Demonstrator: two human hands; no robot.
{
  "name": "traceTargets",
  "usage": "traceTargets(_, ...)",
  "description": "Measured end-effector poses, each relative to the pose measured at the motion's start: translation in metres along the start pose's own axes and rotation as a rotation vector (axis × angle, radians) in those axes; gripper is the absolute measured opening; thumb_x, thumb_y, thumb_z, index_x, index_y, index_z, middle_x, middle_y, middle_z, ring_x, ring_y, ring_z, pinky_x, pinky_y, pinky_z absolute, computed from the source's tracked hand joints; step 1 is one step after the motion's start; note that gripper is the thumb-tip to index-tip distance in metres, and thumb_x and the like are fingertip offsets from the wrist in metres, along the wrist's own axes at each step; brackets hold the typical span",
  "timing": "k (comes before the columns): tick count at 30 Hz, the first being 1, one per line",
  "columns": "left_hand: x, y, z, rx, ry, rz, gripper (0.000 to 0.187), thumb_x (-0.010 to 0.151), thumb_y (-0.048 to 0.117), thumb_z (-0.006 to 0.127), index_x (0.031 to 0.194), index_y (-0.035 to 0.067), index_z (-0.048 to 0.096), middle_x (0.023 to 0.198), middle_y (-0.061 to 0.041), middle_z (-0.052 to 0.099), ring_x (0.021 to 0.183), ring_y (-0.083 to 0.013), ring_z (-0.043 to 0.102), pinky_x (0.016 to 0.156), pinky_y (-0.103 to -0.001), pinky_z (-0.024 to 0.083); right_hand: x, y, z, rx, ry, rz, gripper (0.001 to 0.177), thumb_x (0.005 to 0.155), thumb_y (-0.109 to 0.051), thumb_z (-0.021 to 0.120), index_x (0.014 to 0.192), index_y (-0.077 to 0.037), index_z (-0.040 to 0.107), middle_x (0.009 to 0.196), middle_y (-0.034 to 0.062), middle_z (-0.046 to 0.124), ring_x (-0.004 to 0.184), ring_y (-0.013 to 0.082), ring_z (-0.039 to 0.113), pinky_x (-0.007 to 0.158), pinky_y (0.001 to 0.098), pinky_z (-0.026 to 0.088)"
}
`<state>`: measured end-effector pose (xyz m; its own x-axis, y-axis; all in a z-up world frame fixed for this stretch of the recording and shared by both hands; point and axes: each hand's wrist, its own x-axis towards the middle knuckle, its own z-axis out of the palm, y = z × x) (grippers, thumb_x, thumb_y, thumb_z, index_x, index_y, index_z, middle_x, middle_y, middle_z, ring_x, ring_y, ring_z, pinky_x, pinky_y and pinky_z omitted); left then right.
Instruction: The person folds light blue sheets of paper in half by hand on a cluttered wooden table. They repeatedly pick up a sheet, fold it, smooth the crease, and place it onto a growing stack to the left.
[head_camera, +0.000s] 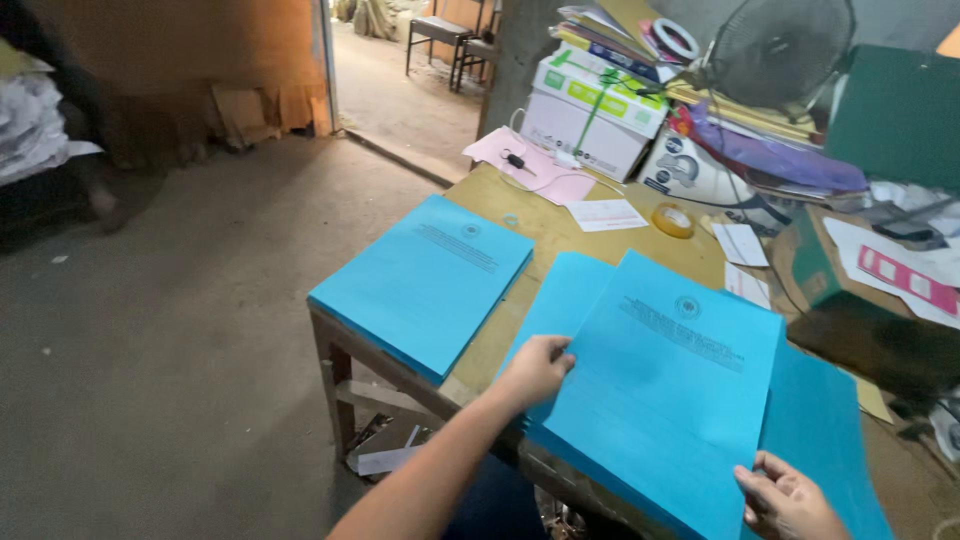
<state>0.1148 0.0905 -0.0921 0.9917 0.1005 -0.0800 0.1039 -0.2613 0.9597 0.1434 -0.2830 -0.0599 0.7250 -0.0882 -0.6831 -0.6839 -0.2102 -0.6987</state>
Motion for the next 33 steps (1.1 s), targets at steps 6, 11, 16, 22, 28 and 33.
traceTargets(6, 0.006, 0.011, -0.169, 0.189, 0.325, 0.076, 0.046, 0.085, 0.042, 0.076, 0.123, 0.016, 0.077, 0.112, -0.006, 0.080, 0.102, -0.0146, 0.074, 0.091, -0.030, 0.058, -0.038, -0.062, 0.145, 0.107, -0.285, -0.607, 0.028, 0.105, -0.006, 0.061, 0.088, -0.007, 0.037, 0.073, 0.0048, 0.022, 0.061, 0.0180, 0.028, 0.055, 0.0394, 0.024)
traceTargets(11, -0.040, -0.039, -0.320, 0.564, 0.689, 0.163, 0.027, 0.098, 0.015, 0.061, 0.115, 0.026, 0.079, 0.096, 0.000, 0.080, 0.097, -0.0259, 0.077, 0.087, -0.040, 0.060, 0.005, -0.093, 0.280, 0.150, -0.424, -0.833, 0.017, 0.100, -0.002, 0.066, 0.089, -0.006, 0.053, 0.063, -0.0016, 0.045, 0.057, 0.0142, 0.057, 0.052, 0.0209, 0.042)
traceTargets(16, -0.098, -0.072, -0.349, 0.488, 0.632, 0.008, 0.039, 0.099, 0.002, 0.055, 0.130, 0.017, 0.072, 0.118, -0.007, 0.074, 0.114, -0.0273, 0.069, 0.097, -0.039, 0.056, 0.021, -0.089, 0.367, 0.092, -0.496, -0.791, 0.016, 0.099, -0.002, 0.065, 0.090, -0.005, 0.052, 0.061, 0.0019, 0.049, 0.056, 0.0165, 0.061, 0.054, 0.0222, 0.046)
traceTargets(22, -0.140, -0.049, -0.332, 0.450, 0.304, -0.125, 0.059, 0.088, 0.041, 0.072, 0.144, 0.029, 0.061, 0.151, 0.002, 0.056, 0.132, -0.0211, 0.057, 0.104, -0.047, 0.051, 0.004, -0.075, 0.391, -0.194, -0.437, -0.627, 0.035, 0.107, -0.014, 0.061, 0.081, -0.010, 0.038, 0.073, 0.0077, 0.039, 0.065, 0.0215, 0.048, 0.064, 0.0371, 0.040)
traceTargets(28, -0.122, -0.063, -0.326, 0.545, 0.244, -0.035, 0.051, 0.089, 0.032, 0.077, 0.138, 0.026, 0.067, 0.159, -0.003, 0.045, 0.139, -0.0292, 0.050, 0.108, -0.054, 0.047, -0.001, -0.074, 0.390, -0.211, -0.370, -0.512, 0.035, 0.106, -0.014, 0.063, 0.080, -0.008, 0.041, 0.070, 0.0110, 0.044, 0.066, 0.0253, 0.051, 0.065, 0.0381, 0.047)
traceTargets(33, -0.113, -0.069, -0.322, 0.543, 0.254, -0.081, 0.045, 0.092, 0.026, 0.076, 0.136, 0.024, 0.069, 0.165, -0.010, 0.037, 0.148, -0.0355, 0.041, 0.111, -0.060, 0.044, -0.003, -0.066, 0.382, -0.180, -0.389, -0.522, 0.031, 0.106, -0.013, 0.062, 0.082, -0.008, 0.042, 0.069, 0.0119, 0.045, 0.068, 0.0258, 0.057, 0.056, 0.0350, 0.039)
